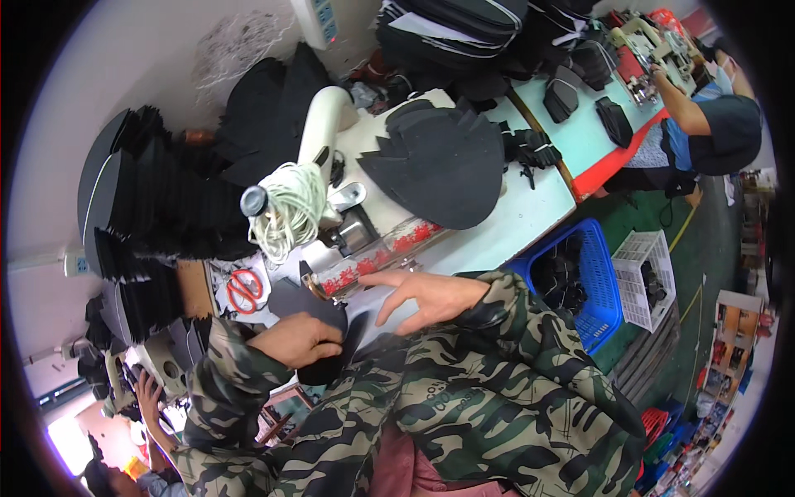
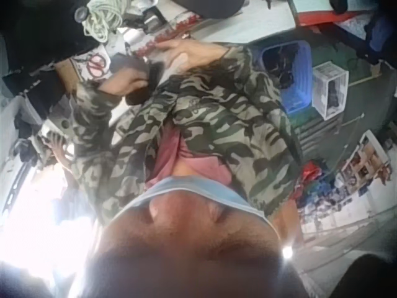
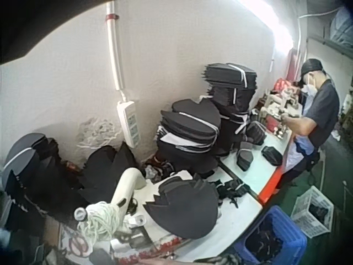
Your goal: The person takes black shoe upper pieces one by one, feeds their edges through a skiving machine by hand to skive them, and stacks the processed pieces on the machine.
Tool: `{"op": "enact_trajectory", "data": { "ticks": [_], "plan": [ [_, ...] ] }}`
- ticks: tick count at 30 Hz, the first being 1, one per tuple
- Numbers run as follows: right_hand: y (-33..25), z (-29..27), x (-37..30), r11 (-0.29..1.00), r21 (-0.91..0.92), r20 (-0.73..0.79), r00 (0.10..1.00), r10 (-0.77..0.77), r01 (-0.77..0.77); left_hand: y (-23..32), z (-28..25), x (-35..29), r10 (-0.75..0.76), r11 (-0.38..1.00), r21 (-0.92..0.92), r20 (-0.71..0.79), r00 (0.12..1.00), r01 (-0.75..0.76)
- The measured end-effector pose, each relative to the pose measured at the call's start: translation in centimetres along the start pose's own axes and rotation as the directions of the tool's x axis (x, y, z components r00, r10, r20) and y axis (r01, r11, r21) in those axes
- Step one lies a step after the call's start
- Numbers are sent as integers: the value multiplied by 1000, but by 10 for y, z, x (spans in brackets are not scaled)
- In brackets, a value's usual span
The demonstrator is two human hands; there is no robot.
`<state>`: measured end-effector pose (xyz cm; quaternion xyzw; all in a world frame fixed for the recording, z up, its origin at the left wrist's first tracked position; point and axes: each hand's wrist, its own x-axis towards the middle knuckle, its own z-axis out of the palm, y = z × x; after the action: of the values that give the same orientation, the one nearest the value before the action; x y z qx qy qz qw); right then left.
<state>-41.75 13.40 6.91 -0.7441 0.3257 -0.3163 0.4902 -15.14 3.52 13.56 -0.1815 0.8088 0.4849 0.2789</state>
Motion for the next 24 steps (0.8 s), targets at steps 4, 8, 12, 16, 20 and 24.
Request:
{"op": "enact_trajectory", "data": {
  "ticks": [4,8,12,16,20,24],
  "plan": [
    [-22,-11,20,786,528,119,945,305,-321,-17,-18,1,89,896,-413,-200,976,-166],
    [-16,44,34,956,91,-383,877,292,-279,-21,-37,14,-261,560,-811,21,965,169],
    [-25,75,62,924,298,-312,891,331,-239,-53,-29,17,-326,258,-960,19,945,108],
    [-15,81,71,879,421,-286,888,361,-221,-89,-34,12,-233,121,-985,91,968,122],
    [-15,69,75,943,247,-394,866,307,-222,-111,-41,21,-6,932,-348,-295,956,-101],
    [7,26,41,839,470,-235,877,419,-275,-78,-20,61,11,945,-259,-589,808,-201]
  ]
}}
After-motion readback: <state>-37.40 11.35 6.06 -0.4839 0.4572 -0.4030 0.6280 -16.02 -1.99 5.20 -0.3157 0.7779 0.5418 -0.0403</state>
